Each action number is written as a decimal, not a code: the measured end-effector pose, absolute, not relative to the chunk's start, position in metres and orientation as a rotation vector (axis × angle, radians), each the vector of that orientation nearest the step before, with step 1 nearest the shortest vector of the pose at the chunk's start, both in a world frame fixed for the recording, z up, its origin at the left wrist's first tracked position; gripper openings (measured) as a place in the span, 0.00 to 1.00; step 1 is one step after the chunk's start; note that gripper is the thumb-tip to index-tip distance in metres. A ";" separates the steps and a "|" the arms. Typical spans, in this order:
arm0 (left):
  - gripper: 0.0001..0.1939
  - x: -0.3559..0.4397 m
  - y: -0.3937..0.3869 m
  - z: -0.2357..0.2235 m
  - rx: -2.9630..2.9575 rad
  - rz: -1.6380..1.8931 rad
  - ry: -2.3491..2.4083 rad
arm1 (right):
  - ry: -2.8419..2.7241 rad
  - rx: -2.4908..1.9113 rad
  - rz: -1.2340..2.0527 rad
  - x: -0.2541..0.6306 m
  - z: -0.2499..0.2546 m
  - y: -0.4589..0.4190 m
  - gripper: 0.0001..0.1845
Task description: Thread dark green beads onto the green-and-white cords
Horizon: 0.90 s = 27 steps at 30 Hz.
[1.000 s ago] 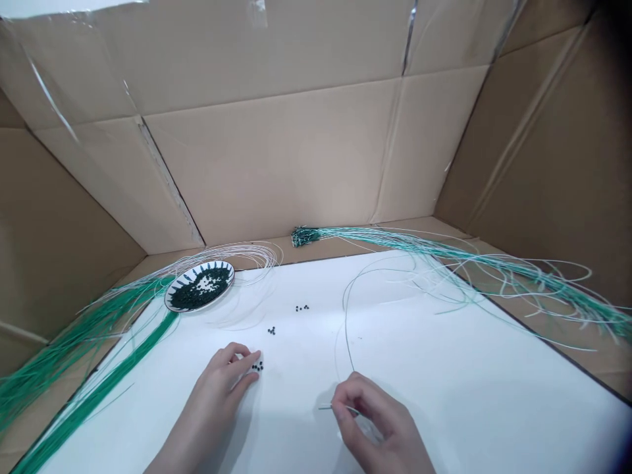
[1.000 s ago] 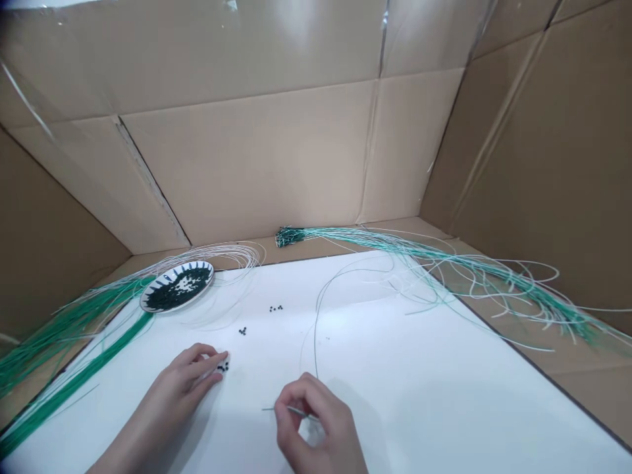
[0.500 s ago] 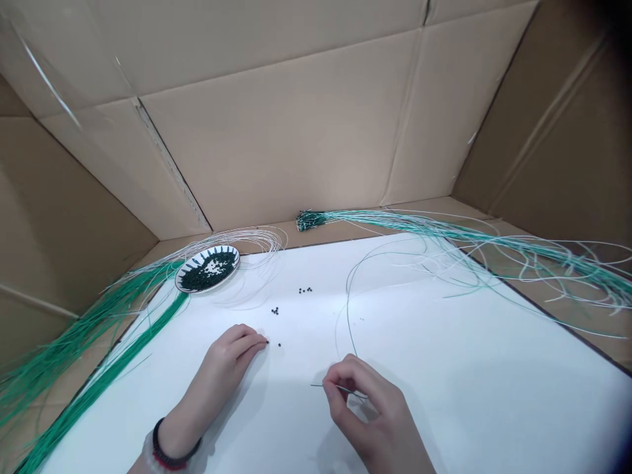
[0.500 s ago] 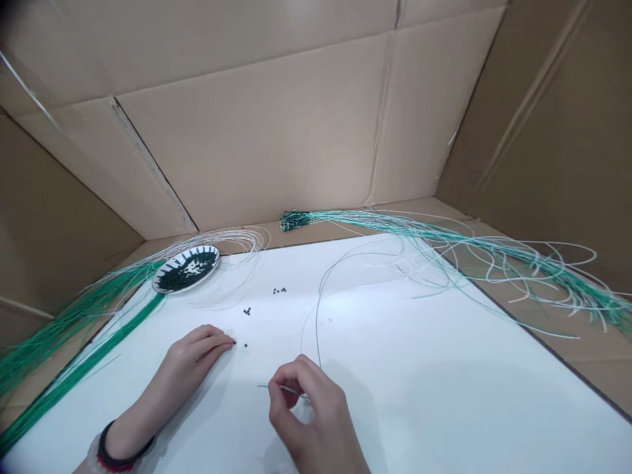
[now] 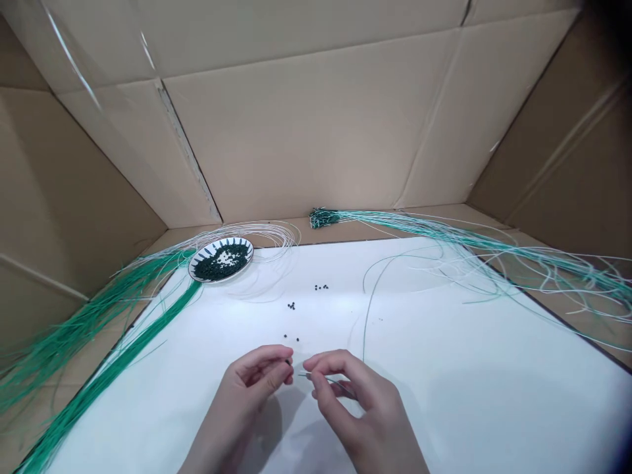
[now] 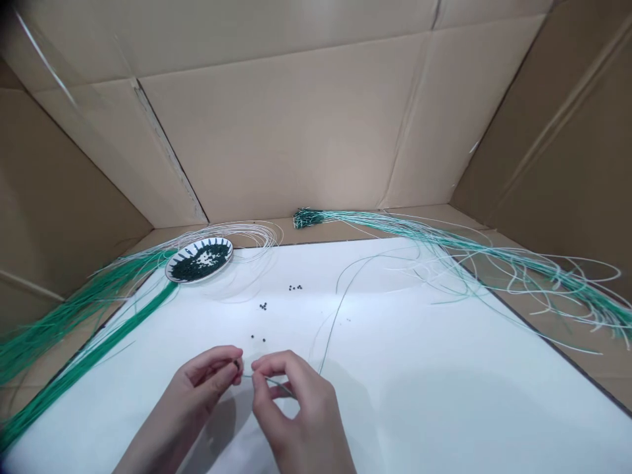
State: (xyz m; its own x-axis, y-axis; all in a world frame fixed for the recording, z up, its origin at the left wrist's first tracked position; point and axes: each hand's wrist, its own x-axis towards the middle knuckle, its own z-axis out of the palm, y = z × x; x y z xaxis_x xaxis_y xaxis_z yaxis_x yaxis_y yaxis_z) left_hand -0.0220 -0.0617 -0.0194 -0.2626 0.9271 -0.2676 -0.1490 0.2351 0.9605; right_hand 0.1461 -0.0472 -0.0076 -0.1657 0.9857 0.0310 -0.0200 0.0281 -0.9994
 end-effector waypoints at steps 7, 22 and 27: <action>0.15 -0.007 -0.074 0.007 0.515 1.382 1.145 | -1.287 -1.044 1.247 0.129 0.006 -0.062 0.05; 0.17 -0.013 -0.089 0.023 0.377 1.427 1.060 | -1.424 -0.966 0.949 0.112 0.018 -0.078 0.08; 0.17 -0.017 -0.091 0.023 0.339 1.423 1.040 | -1.440 -0.940 0.923 0.108 0.019 -0.079 0.09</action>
